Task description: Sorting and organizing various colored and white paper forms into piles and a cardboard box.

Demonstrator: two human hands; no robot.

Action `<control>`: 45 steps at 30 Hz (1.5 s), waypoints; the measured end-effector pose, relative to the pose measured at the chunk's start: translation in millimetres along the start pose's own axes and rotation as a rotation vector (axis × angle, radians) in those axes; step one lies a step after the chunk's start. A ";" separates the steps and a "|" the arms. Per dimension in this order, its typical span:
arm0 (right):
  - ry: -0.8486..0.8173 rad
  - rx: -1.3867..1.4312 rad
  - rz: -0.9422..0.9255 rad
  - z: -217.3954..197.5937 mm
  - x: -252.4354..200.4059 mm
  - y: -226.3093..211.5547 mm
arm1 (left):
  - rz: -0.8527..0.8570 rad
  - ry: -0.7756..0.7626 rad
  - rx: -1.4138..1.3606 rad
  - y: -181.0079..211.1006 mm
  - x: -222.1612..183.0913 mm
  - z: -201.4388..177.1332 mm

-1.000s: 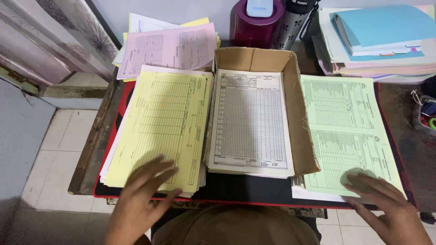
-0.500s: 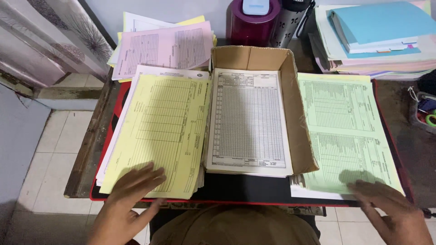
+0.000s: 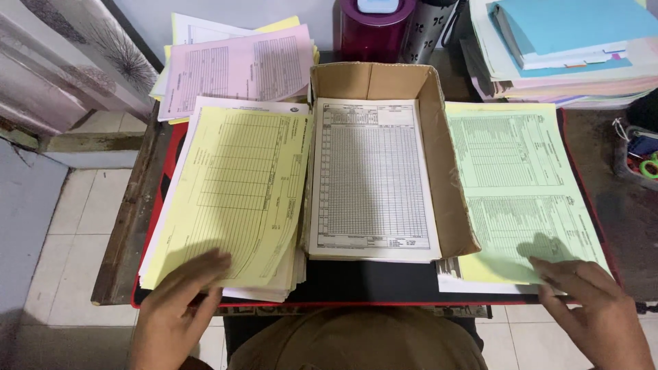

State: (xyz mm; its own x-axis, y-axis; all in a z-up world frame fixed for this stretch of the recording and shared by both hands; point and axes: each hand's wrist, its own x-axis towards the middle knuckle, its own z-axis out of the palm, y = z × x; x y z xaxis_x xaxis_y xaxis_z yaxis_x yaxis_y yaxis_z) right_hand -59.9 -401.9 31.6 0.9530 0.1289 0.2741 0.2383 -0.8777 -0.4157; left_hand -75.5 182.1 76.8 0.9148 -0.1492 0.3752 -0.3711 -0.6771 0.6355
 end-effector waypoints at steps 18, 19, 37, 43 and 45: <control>0.562 0.309 -0.179 32.0 -3.8 8.8 | -0.270 0.292 0.077 -10.8 -5.9 11.3; 0.563 0.309 -0.180 24.8 -1.6 -4.8 | -0.269 0.294 0.077 -12.3 -7.1 13.0; 0.063 -0.142 -0.522 81.1 78.6 -197.3 | -0.059 0.185 0.067 0.1 7.6 10.8; -0.087 0.017 -0.466 118.6 77.0 -195.6 | -0.032 0.510 0.178 29.4 24.0 11.9; -0.090 0.017 -0.471 122.2 80.1 -195.0 | -0.021 0.576 0.152 29.1 27.7 16.5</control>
State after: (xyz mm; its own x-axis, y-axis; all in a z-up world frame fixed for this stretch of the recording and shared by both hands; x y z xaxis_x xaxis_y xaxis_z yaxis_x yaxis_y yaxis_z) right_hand -7.2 -164.0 28.7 0.7526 0.5513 0.3601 0.6508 -0.7063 -0.2787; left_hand -58.3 146.3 94.5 0.6720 0.2513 0.6966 -0.2885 -0.7775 0.5588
